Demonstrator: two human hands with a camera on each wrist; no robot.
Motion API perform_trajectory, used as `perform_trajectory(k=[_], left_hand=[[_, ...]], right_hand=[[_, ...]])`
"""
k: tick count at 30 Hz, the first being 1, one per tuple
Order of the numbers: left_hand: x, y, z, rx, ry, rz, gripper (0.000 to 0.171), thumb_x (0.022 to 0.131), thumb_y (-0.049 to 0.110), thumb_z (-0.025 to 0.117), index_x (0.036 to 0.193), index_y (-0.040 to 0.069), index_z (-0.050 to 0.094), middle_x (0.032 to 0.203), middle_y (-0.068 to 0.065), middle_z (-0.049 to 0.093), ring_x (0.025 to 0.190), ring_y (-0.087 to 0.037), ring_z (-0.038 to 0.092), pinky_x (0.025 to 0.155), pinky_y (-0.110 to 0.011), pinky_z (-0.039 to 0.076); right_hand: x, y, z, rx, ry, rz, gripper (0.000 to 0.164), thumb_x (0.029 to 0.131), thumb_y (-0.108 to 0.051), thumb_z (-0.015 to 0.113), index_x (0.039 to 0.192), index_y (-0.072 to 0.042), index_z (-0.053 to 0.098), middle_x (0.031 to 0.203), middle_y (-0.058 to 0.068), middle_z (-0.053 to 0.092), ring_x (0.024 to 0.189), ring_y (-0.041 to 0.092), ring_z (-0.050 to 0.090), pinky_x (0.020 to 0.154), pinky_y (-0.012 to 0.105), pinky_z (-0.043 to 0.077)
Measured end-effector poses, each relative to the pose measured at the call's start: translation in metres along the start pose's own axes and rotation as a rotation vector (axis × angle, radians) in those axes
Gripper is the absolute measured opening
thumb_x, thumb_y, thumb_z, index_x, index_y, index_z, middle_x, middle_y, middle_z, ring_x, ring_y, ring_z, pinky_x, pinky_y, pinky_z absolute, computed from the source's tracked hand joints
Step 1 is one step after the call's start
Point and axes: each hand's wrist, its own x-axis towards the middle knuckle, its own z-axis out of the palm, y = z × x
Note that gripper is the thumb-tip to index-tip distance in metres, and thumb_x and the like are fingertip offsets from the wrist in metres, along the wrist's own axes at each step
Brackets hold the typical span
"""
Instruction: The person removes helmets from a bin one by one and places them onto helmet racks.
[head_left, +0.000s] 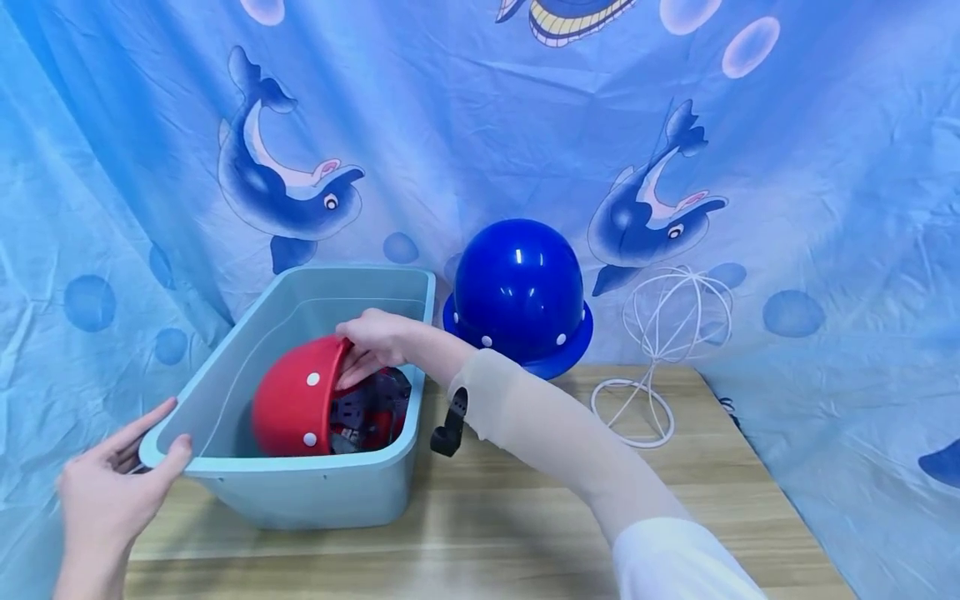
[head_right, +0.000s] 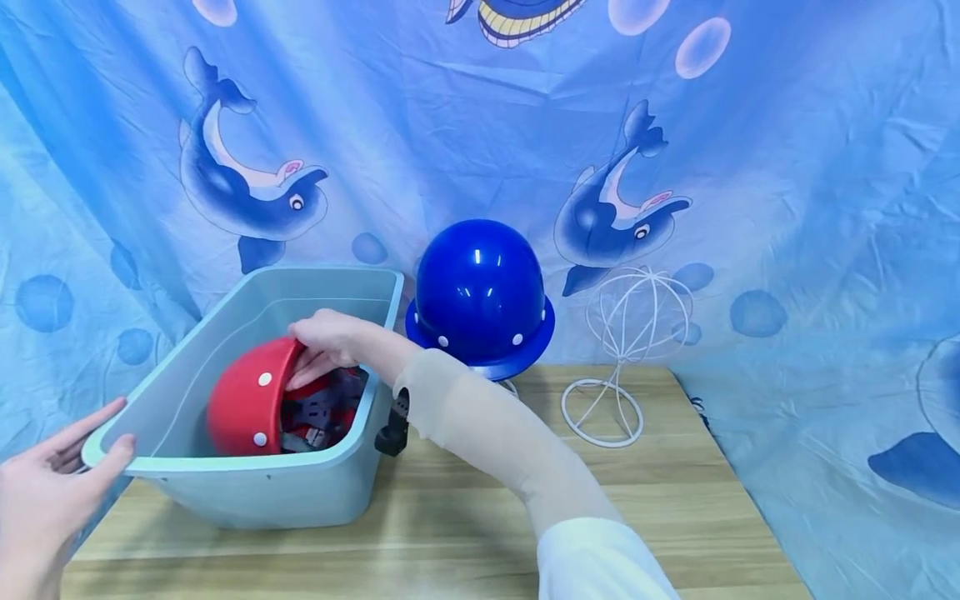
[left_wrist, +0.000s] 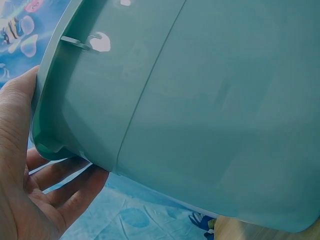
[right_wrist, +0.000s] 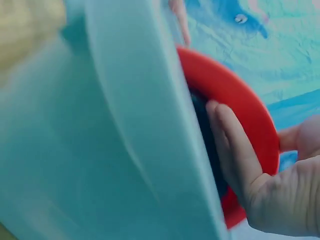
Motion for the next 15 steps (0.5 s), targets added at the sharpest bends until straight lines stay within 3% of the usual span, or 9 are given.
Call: perform_trajectory(k=[4, 10, 15], left_hand=[[-0.001, -0.001, 0.0, 0.008, -0.014, -0.05, 0.05, 0.087, 0.016, 0.085, 0.135, 0.027, 0.075, 0.104, 0.045, 0.063, 0.083, 0.028, 0.058, 0.06, -0.004, 0.043], [-0.001, -0.003, 0.0, 0.024, 0.008, -0.085, 0.051, 0.086, 0.016, 0.086, 0.134, 0.029, 0.076, 0.106, 0.043, 0.063, 0.076, 0.021, 0.059, 0.055, -0.009, 0.04], [0.001, -0.002, 0.005, 0.042, 0.028, -0.073, 0.05, 0.085, 0.017, 0.085, 0.132, 0.031, 0.077, 0.112, 0.04, 0.064, 0.074, 0.024, 0.056, 0.057, -0.006, 0.04]], right_hand=[[-0.004, 0.015, 0.002, 0.216, 0.068, -0.074, 0.029, 0.112, -0.015, 0.05, 0.126, 0.007, 0.061, 0.098, 0.028, 0.075, 0.119, 0.05, 0.07, 0.103, 0.05, 0.057], [-0.012, 0.034, 0.006, 0.604, 0.183, -0.142, 0.039, 0.11, -0.006, 0.048, 0.146, 0.007, 0.051, 0.125, 0.031, 0.071, 0.126, 0.05, 0.067, 0.104, 0.053, 0.055], [-0.026, 0.034, 0.006, 0.732, 0.191, -0.223, 0.051, 0.106, -0.002, 0.055, 0.155, 0.004, 0.043, 0.134, 0.025, 0.069, 0.133, 0.048, 0.064, 0.109, 0.056, 0.051]])
